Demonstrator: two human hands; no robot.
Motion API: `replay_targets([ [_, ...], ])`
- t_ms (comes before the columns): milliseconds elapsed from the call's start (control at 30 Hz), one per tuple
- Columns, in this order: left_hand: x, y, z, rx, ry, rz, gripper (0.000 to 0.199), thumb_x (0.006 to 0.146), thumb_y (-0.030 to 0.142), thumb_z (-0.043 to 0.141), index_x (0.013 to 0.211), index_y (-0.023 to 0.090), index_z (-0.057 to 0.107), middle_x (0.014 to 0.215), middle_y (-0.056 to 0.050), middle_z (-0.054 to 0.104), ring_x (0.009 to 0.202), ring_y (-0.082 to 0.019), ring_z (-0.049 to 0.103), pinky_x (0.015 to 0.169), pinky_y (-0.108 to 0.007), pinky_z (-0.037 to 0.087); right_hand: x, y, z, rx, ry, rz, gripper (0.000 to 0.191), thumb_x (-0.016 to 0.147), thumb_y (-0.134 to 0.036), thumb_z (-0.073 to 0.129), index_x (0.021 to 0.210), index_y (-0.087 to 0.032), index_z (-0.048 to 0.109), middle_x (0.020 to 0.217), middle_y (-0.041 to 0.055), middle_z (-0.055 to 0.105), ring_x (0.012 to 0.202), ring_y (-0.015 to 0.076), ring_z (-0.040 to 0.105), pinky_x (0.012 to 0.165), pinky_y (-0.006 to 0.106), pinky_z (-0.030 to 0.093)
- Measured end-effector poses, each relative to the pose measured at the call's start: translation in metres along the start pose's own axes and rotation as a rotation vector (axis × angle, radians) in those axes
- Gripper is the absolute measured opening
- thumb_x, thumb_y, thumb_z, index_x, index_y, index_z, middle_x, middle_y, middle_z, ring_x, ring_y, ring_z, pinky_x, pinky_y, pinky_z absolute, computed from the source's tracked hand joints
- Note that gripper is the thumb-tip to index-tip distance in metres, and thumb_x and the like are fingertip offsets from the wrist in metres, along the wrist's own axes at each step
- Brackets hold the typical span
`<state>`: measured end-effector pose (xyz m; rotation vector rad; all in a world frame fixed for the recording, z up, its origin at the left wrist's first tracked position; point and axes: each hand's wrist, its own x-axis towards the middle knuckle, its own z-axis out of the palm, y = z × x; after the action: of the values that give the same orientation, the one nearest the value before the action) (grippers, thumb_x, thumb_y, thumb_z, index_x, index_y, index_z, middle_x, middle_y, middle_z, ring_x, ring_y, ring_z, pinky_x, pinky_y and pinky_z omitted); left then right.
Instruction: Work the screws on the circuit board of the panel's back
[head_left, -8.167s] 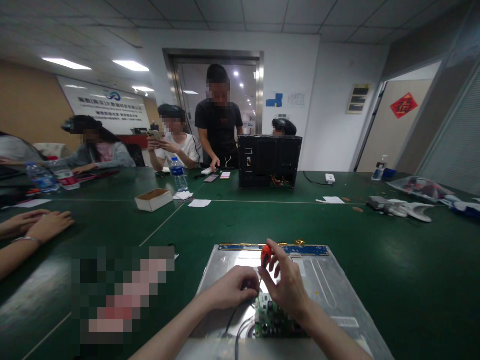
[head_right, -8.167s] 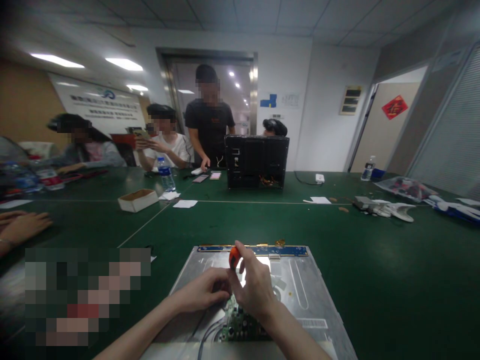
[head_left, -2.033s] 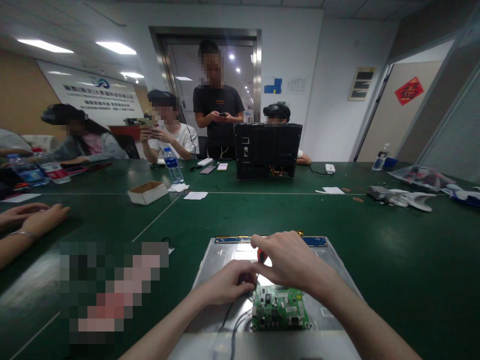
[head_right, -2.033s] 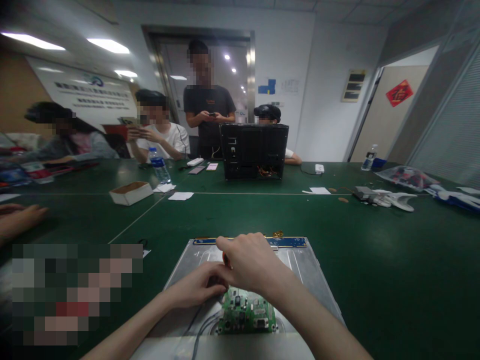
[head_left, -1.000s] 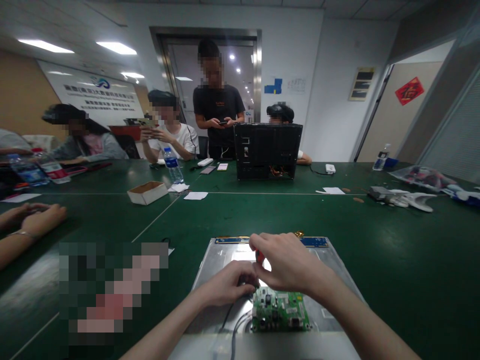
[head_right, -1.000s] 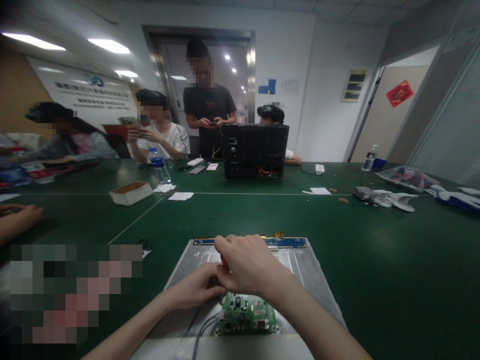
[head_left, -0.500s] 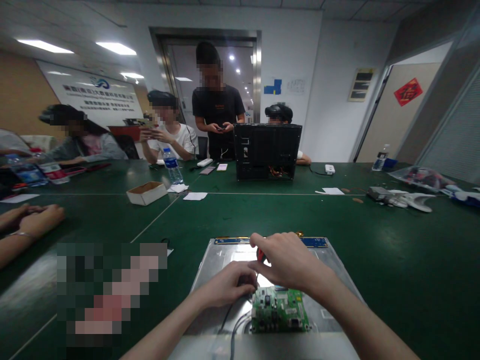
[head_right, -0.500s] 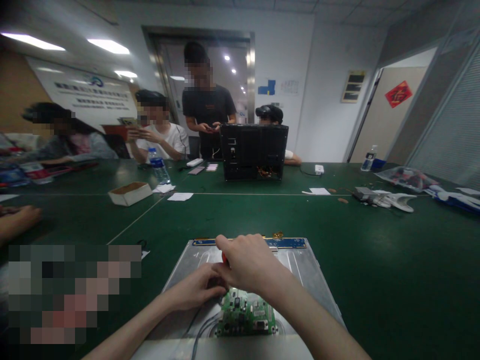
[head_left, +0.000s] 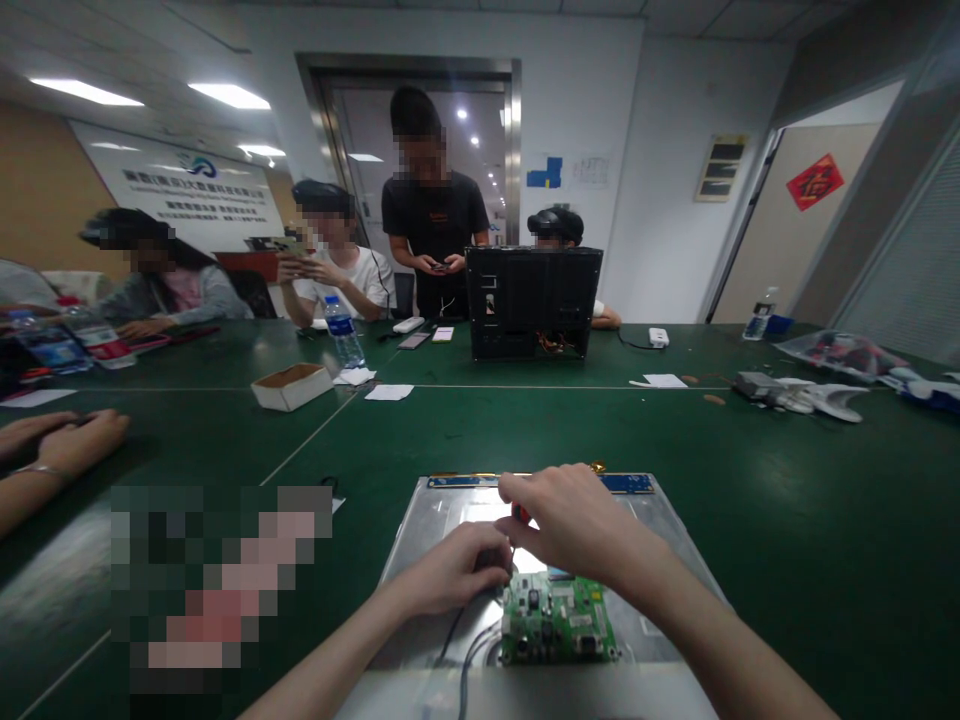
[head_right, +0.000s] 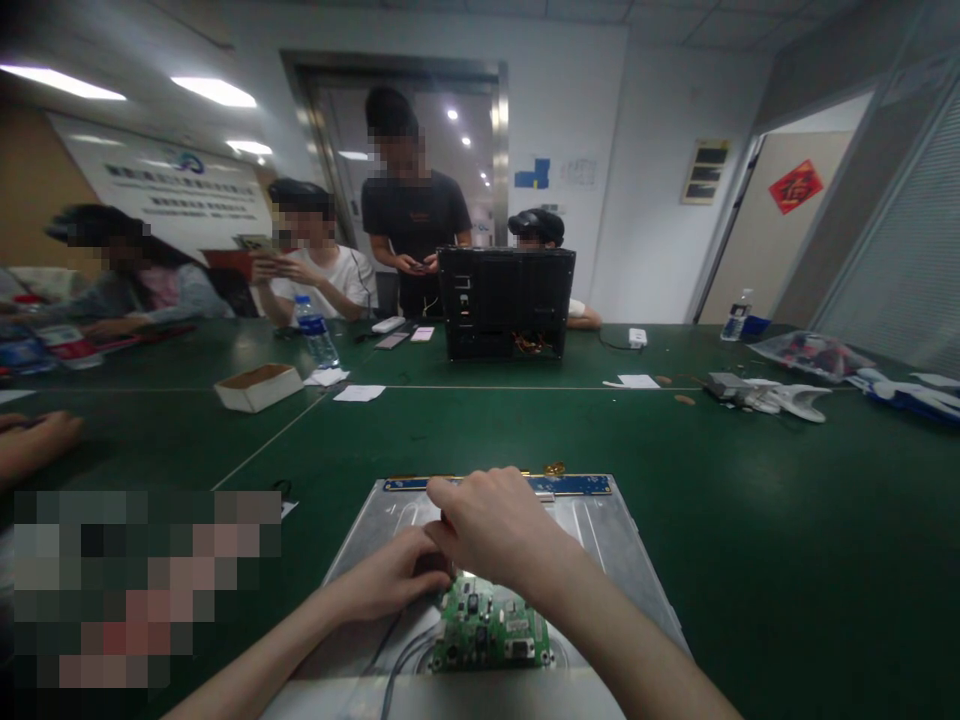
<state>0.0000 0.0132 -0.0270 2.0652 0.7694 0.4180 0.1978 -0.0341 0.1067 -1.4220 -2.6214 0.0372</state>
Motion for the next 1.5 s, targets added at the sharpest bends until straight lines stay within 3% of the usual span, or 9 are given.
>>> replay_targets([
  [300, 0.000, -0.007, 0.001, 0.021, 0.005, 0.008, 0.011, 0.080, 0.009, 0.060, 0.088, 0.016, 0.063, 0.084, 0.000, 0.064, 0.077, -0.018, 0.057, 0.071, -0.027, 0.046, 0.001, -0.001, 0.003, -0.018, 0.027, -0.006, 0.009, 0.092, -0.025, 0.057, 0.096, -0.020, 0.063, 0.084, 0.0043, 0.078, 0.068, 0.0202, 0.070, 0.052, 0.029, 0.024],
  [533, -0.001, 0.004, 0.001, -0.043, 0.018, -0.008, 0.016, 0.080, 0.009, 0.059, 0.093, 0.017, 0.063, 0.089, -0.002, 0.067, 0.077, -0.017, 0.059, 0.071, -0.027, 0.048, 0.003, 0.000, 0.009, 0.000, 0.059, 0.000, 0.018, 0.094, -0.039, 0.062, 0.094, -0.021, 0.063, 0.084, 0.0031, 0.078, 0.071, 0.0222, 0.071, 0.054, 0.028, 0.027],
  [667, -0.001, 0.005, 0.001, -0.026, 0.009, -0.021, 0.011, 0.079, 0.009, 0.059, 0.086, 0.016, 0.061, 0.082, 0.000, 0.064, 0.072, -0.016, 0.057, 0.066, -0.025, 0.045, 0.003, -0.001, 0.008, -0.016, 0.034, 0.004, 0.011, 0.095, -0.029, 0.056, 0.101, -0.021, 0.061, 0.085, 0.0047, 0.078, 0.071, 0.0223, 0.071, 0.054, 0.028, 0.029],
  [767, -0.001, 0.005, 0.000, -0.007, 0.018, -0.010, 0.012, 0.077, 0.009, 0.061, 0.086, 0.017, 0.061, 0.084, 0.000, 0.063, 0.076, -0.017, 0.057, 0.070, -0.026, 0.045, 0.003, -0.002, 0.005, 0.020, 0.019, -0.001, 0.019, 0.090, -0.023, 0.057, 0.109, -0.019, 0.058, 0.090, 0.0055, 0.077, 0.072, 0.0220, 0.071, 0.054, 0.029, 0.030],
  [967, 0.001, 0.001, -0.001, 0.021, -0.011, 0.000, 0.007, 0.079, 0.012, 0.061, 0.084, 0.017, 0.060, 0.080, 0.000, 0.060, 0.072, -0.017, 0.053, 0.067, -0.025, 0.043, 0.002, -0.001, 0.005, 0.057, 0.026, -0.013, 0.020, 0.092, -0.029, 0.058, 0.109, -0.019, 0.056, 0.090, 0.0056, 0.077, 0.075, 0.0234, 0.072, 0.056, 0.030, 0.033],
  [1100, 0.002, -0.003, 0.000, 0.025, -0.024, -0.001, 0.007, 0.080, 0.011, 0.059, 0.083, 0.017, 0.059, 0.081, 0.000, 0.059, 0.073, -0.017, 0.053, 0.065, -0.024, 0.042, 0.003, -0.001, 0.005, 0.046, 0.026, 0.003, 0.016, 0.092, -0.024, 0.056, 0.108, -0.020, 0.057, 0.092, 0.0055, 0.077, 0.076, 0.0228, 0.072, 0.056, 0.031, 0.033],
  [1500, 0.001, 0.004, 0.000, 0.006, 0.000, 0.001, 0.006, 0.081, 0.013, 0.061, 0.084, 0.017, 0.057, 0.083, 0.000, 0.059, 0.075, -0.017, 0.052, 0.069, -0.027, 0.041, 0.003, 0.000, 0.007, 0.020, 0.065, -0.019, 0.022, 0.085, -0.020, 0.055, 0.106, -0.019, 0.059, 0.090, 0.0049, 0.077, 0.068, 0.0202, 0.068, 0.052, 0.030, 0.022],
])
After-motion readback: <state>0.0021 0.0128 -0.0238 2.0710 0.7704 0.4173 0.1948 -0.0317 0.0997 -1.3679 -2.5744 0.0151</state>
